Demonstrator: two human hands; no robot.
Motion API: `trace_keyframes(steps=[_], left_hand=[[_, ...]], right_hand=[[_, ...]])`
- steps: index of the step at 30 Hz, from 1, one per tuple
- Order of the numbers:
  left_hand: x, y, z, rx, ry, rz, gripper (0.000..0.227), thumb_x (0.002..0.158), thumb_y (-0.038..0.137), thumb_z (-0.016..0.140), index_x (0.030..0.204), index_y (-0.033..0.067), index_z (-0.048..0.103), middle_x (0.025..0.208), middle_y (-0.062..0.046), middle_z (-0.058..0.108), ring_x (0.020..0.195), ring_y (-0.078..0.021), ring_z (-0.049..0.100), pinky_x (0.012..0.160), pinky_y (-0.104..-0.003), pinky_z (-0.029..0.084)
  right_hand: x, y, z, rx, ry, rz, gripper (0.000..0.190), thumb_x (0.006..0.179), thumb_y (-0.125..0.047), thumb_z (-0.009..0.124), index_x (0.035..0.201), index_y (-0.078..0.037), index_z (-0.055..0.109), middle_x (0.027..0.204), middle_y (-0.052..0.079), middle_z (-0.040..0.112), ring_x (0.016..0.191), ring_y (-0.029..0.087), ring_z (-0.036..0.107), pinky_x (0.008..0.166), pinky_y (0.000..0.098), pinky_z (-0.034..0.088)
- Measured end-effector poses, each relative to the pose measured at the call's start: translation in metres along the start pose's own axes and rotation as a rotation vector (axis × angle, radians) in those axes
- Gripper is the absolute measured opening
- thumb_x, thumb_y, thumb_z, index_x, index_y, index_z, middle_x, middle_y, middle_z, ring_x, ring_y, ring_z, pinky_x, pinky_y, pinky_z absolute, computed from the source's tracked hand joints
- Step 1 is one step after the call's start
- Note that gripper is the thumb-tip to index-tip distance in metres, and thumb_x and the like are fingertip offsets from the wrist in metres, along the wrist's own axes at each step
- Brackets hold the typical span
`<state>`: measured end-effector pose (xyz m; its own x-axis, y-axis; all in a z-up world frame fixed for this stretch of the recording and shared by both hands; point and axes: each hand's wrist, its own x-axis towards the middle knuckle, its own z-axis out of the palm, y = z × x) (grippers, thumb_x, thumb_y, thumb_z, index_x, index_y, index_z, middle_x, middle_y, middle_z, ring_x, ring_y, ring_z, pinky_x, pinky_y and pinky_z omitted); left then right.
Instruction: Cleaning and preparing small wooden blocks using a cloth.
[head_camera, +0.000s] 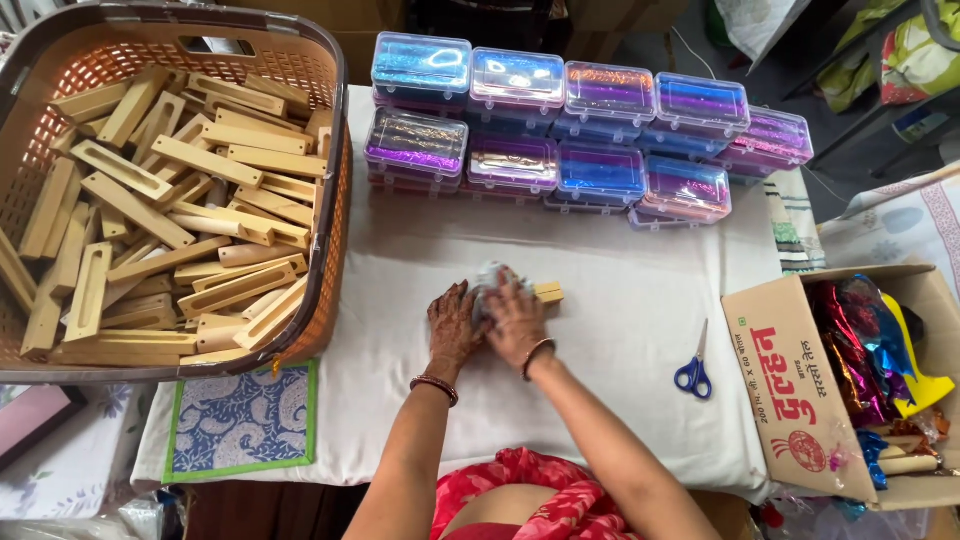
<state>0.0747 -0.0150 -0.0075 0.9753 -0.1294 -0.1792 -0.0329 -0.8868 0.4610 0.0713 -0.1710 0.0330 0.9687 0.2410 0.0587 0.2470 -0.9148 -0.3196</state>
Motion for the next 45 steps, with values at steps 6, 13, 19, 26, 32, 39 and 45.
trace_keyframes(steps=[6, 13, 19, 26, 32, 39, 45], left_hand=[[-0.001, 0.001, 0.002, 0.079, 0.011, 0.026, 0.066, 0.092, 0.040, 0.065, 0.151, 0.0235, 0.041, 0.167, -0.001, 0.026, 0.153, -0.0204, 0.020, 0.125, -0.046, 0.012], [-0.011, 0.010, -0.008, 0.014, 0.081, 0.070, 0.062, 0.097, 0.042, 0.058, 0.155, 0.0275, 0.041, 0.165, -0.003, 0.025, 0.151, -0.0224, 0.022, 0.124, -0.048, 0.014], [-0.021, 0.018, -0.006, 0.179, 0.050, 0.302, 0.051, 0.099, 0.052, 0.052, 0.142, 0.0241, 0.047, 0.166, -0.006, 0.020, 0.149, -0.0232, 0.023, 0.122, -0.050, 0.014], [-0.017, 0.016, -0.004, 0.186, 0.035, 0.330, 0.035, 0.099, 0.045, 0.053, 0.123, 0.0186, 0.056, 0.166, -0.005, 0.027, 0.151, -0.0234, 0.026, 0.124, -0.048, 0.016], [-0.006, 0.003, 0.021, 0.267, 0.009, 0.258, 0.052, 0.099, 0.041, 0.054, 0.143, 0.0137, 0.048, 0.164, -0.006, 0.031, 0.151, -0.0221, 0.027, 0.124, -0.047, 0.018], [-0.016, 0.020, -0.012, 0.234, -0.099, 0.183, 0.065, 0.101, 0.057, 0.044, 0.152, 0.0178, 0.036, 0.171, 0.000, 0.012, 0.155, -0.0182, 0.017, 0.128, -0.045, 0.012], [-0.016, 0.023, -0.022, 0.216, -0.049, 0.170, 0.075, 0.101, 0.060, 0.037, 0.163, 0.0237, 0.015, 0.171, 0.003, 0.000, 0.155, -0.0185, 0.011, 0.127, -0.046, 0.008]], right_hand=[[-0.003, -0.007, -0.025, -0.232, -0.550, 0.065, 0.069, 0.107, -0.052, 0.044, 0.162, -0.039, 0.006, 0.171, -0.001, -0.013, 0.158, 0.029, -0.009, 0.125, 0.0638, -0.003], [-0.020, 0.108, 0.013, -0.098, -0.134, 0.115, 0.073, 0.095, -0.026, 0.059, 0.160, -0.027, 0.024, 0.170, 0.005, 0.009, 0.154, 0.034, 0.015, 0.125, 0.0530, 0.015], [-0.049, 0.146, 0.042, 0.134, 0.170, 0.217, 0.053, 0.090, -0.004, 0.057, 0.143, -0.012, 0.056, 0.159, 0.012, 0.041, 0.143, 0.036, 0.044, 0.120, 0.0439, 0.036], [-0.041, 0.077, 0.025, 0.252, 0.546, -0.015, 0.047, 0.085, 0.007, 0.055, 0.130, -0.002, 0.067, 0.141, 0.017, 0.059, 0.131, 0.035, 0.055, 0.109, 0.0485, 0.051], [-0.051, 0.038, 0.045, 0.094, 0.153, -0.221, 0.044, 0.079, -0.005, 0.066, 0.123, -0.005, 0.070, 0.142, 0.014, 0.056, 0.134, 0.031, 0.051, 0.117, 0.0550, 0.034], [-0.066, 0.114, 0.037, 0.012, 0.065, -0.143, 0.043, 0.079, -0.012, 0.069, 0.122, -0.009, 0.070, 0.143, 0.011, 0.055, 0.134, 0.028, 0.049, 0.117, 0.0540, 0.029], [-0.059, 0.123, 0.043, 0.217, 0.343, 0.125, 0.048, 0.086, -0.002, 0.059, 0.132, -0.011, 0.071, 0.146, 0.014, 0.056, 0.135, 0.032, 0.050, 0.118, 0.0447, 0.039]])
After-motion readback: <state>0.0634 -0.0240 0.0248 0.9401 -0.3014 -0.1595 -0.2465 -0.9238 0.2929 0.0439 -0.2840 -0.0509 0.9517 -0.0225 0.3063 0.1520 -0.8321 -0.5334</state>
